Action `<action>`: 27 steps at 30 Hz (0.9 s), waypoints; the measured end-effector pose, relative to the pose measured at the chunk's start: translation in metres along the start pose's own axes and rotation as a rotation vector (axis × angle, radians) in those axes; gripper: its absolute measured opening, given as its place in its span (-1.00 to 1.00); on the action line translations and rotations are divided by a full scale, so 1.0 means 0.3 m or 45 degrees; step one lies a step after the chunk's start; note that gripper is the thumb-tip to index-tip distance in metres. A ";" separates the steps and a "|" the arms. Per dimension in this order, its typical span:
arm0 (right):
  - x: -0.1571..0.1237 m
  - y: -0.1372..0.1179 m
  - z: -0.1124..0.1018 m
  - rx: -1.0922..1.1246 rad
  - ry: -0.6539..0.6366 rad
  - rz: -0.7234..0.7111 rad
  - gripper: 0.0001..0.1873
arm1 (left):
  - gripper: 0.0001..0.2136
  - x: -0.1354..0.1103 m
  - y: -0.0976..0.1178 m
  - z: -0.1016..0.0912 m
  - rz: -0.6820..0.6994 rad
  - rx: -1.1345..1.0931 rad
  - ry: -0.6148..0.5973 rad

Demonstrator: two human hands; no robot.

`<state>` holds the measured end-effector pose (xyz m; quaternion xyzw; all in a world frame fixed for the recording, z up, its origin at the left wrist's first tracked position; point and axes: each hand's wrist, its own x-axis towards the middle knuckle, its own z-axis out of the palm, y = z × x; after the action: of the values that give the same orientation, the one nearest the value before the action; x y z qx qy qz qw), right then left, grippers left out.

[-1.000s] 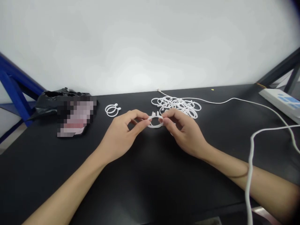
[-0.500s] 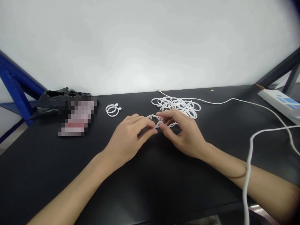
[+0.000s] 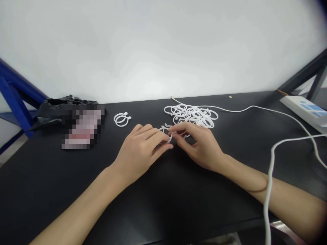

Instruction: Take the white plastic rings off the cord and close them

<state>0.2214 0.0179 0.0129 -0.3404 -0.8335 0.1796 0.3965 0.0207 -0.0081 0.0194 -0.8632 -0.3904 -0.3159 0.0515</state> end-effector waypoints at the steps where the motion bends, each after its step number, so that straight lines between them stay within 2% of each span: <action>1: 0.000 0.001 0.000 -0.006 -0.003 0.000 -0.87 | -0.87 0.000 0.000 0.000 0.000 0.003 -0.004; 15: 0.009 -0.017 -0.009 -0.079 0.032 -0.045 -0.90 | -0.90 -0.005 0.006 -0.002 -0.020 -0.033 -0.010; 20: 0.004 -0.003 0.001 -0.107 0.087 0.001 -0.85 | -0.89 -0.002 -0.001 -0.003 -0.035 0.001 -0.007; 24: 0.003 0.014 0.000 -0.262 0.048 -0.006 -0.68 | -0.86 -0.006 -0.043 -0.007 -0.107 0.169 -0.064; 27: 0.003 0.026 -0.002 -0.399 -0.051 -0.079 -0.76 | -0.84 -0.014 -0.094 -0.020 -0.211 0.420 -0.213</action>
<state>0.2247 0.0240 0.0093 -0.3687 -0.8691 0.0417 0.3272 -0.0042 0.0067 0.0174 -0.8313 -0.5094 -0.1779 0.1335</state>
